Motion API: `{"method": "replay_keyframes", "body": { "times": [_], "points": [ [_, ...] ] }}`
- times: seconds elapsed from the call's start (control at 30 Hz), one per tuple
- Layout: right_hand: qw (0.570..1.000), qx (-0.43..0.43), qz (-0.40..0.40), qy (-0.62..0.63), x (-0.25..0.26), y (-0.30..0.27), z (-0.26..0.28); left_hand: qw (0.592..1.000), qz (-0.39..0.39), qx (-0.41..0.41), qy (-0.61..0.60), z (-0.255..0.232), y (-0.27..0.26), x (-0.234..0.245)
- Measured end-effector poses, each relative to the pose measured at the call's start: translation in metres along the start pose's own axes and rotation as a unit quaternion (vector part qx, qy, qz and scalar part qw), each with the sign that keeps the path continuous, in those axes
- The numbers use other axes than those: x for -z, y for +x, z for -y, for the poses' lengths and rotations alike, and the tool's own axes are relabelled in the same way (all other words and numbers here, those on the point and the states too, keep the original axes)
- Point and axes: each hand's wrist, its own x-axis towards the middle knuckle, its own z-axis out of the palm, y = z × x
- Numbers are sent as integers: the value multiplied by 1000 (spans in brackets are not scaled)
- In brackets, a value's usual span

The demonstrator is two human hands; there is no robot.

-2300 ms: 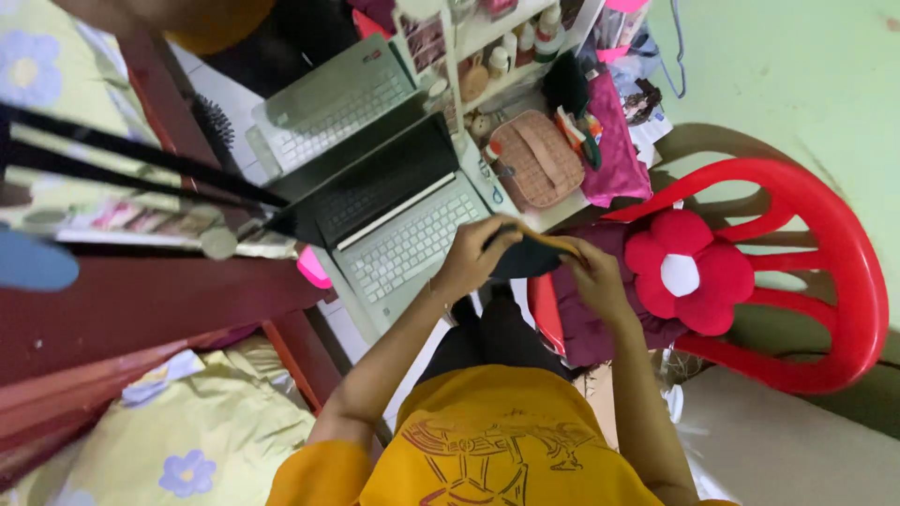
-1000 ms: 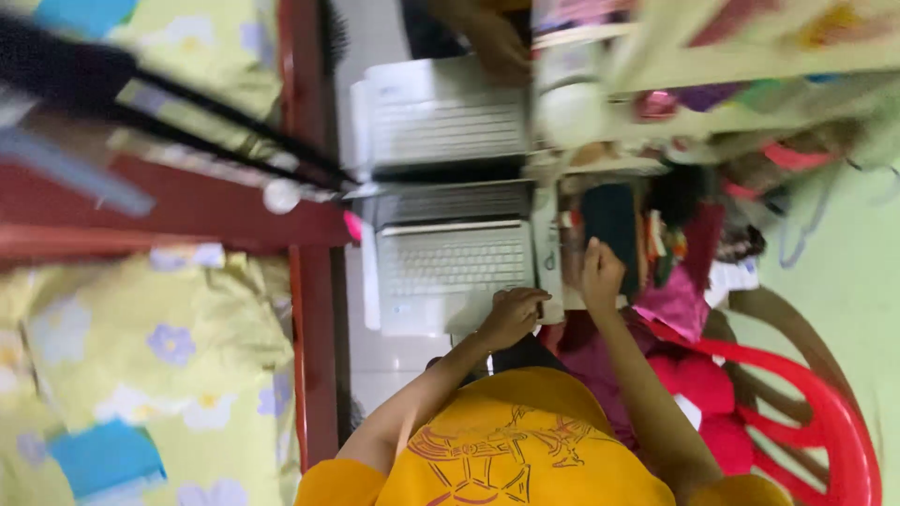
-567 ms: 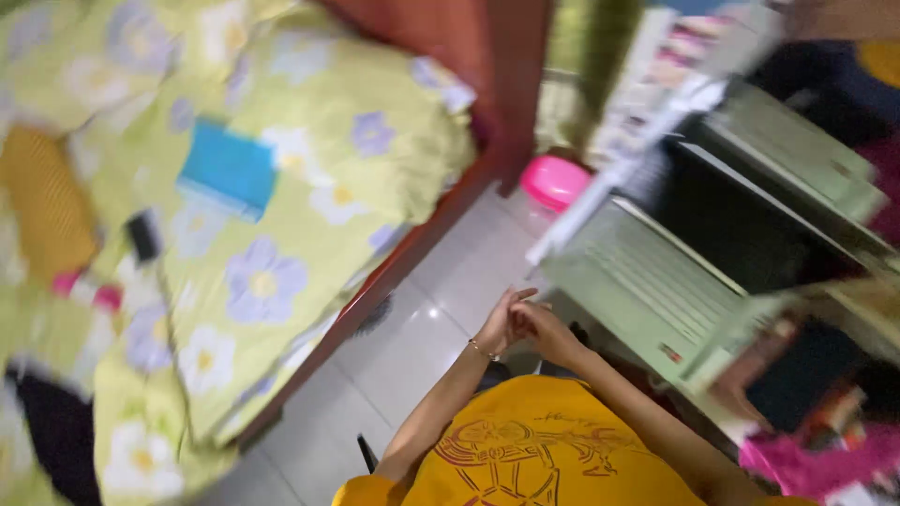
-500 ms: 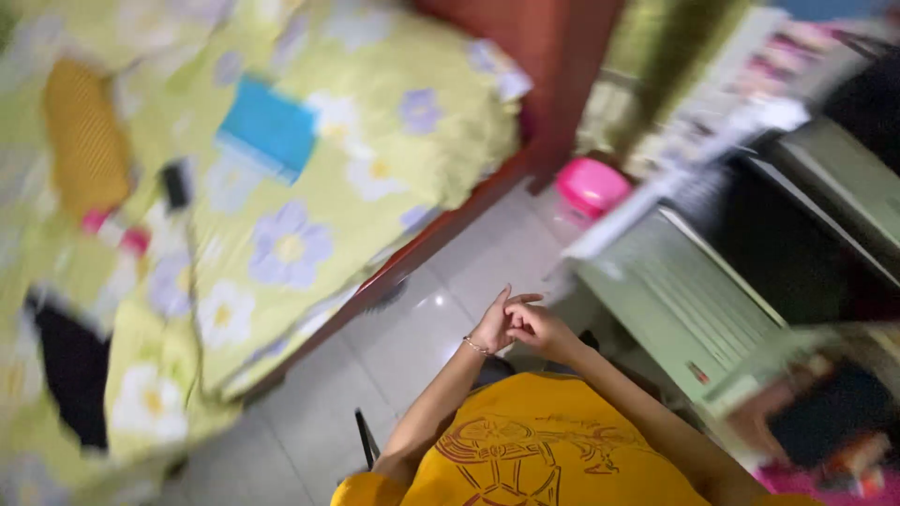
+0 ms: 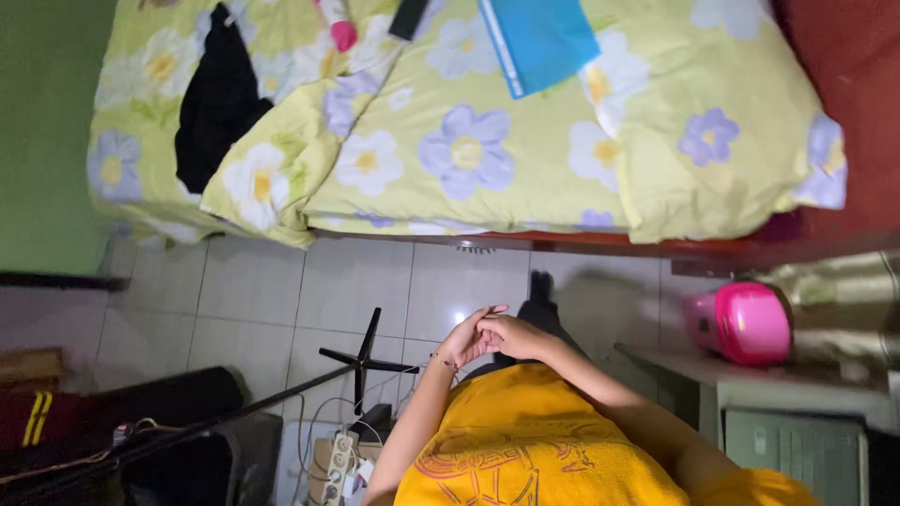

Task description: The person organizes a cluttered desk by moving small bottles, a jar, a laptop, a pencil case, and a folder from the bed to the desk. They place the laptop on the desk, open it, and arrange the other items around it.

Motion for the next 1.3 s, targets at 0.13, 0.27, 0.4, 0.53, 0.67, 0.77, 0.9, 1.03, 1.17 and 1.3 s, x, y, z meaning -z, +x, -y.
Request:
{"method": "replay_keyframes", "body": {
  "times": [0.13, 0.27, 0.4, 0.53, 0.67, 0.77, 0.9, 1.03, 1.17, 1.3],
  "points": [
    [995, -49, 81, -17, 12, 54, -56, 997, -38, -32, -53, -8, 24, 48],
    [991, -89, 20, 97, 58, 120, -139, 985, -173, -5, -22, -52, 50, 67],
    [943, -219, -200, 151, 164, 185, -198, 972, -232, 25, -8, -117, 81, 60],
    [792, -322, -416, 310, 284, 221, -239, 963, -263, 10, 66, -200, 136, 45],
    [671, -240, -612, 342, 377, 279, -282, 931, -322, -92, 142, -246, 173, 28],
    [557, -255, -661, 434, 423, 321, -300, 937, -315, -63, 138, -237, 174, 30],
    [581, -249, -655, 415, 442, 349, -292, 931, -311, 108, 157, -219, 173, 57],
    [603, -191, -641, 434, 429, 357, -270, 927, -295, 130, 192, -244, 167, 91],
    [638, -164, -631, 409, 376, 331, -253, 934, -285, 43, 209, -296, 193, 122],
    [640, -185, -632, 396, 272, 285, -206, 960, -170, -44, 218, -349, 222, 133]
  ]
}}
